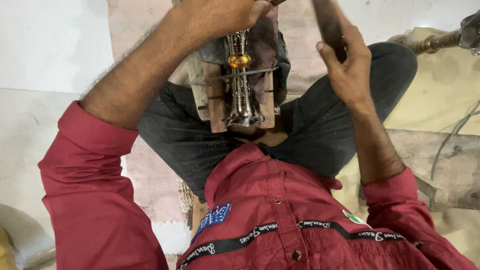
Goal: The person sits cross-legged on the floor with an ornate metal vase clamped in a wooden fixture on their lap. They hold a small punch against the vase surface and strike it with a wooden mallet, repositioning the punch repeatedly to work the decorative pattern around the vase body and neck.
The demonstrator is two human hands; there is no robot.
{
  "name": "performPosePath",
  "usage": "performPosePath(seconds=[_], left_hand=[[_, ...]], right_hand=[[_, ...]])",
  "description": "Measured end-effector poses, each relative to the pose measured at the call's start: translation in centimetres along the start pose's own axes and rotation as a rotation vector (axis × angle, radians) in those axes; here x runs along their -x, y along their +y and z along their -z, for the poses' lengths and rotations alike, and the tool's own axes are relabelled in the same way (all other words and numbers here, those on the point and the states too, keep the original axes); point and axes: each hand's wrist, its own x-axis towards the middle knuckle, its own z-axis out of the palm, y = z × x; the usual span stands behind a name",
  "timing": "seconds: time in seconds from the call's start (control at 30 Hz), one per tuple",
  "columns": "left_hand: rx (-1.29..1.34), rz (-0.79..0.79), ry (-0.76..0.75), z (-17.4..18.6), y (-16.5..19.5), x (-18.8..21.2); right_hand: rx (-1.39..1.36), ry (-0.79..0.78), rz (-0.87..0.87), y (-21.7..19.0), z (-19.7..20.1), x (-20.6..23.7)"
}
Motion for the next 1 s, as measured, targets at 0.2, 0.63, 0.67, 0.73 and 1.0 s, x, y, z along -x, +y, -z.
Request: performPosePath(seconds=[0.2,0.63,0.67,0.73,1.0], left_hand=[[-0.023,0.030,-0.009,-0.6,0.0,-0.3],[-0.082,0.031,-0.017,-0.5,0.1,-0.4],[-0.053,-0.008,0.044,-0.4,0.2,-0.4],[-0.037,0.039,-0.019,-0.2,0.2,-0.5],[-0.009,0.011,-0.018,0.2,0.2,-0.5]], right_hand=[[-0.386,0.144,-0.040,-0.3,1.2,-0.5],[-0.314,0.108,0.001,-0.1,1.9,0.0],[-0.619,0.120,-0.035,-0.1,1.8,0.0],[-0.020,0.083,0.069,-0.2,1.7,0.0],[0.093,0.086,0.096,-1.9,1.3,-0.2]])
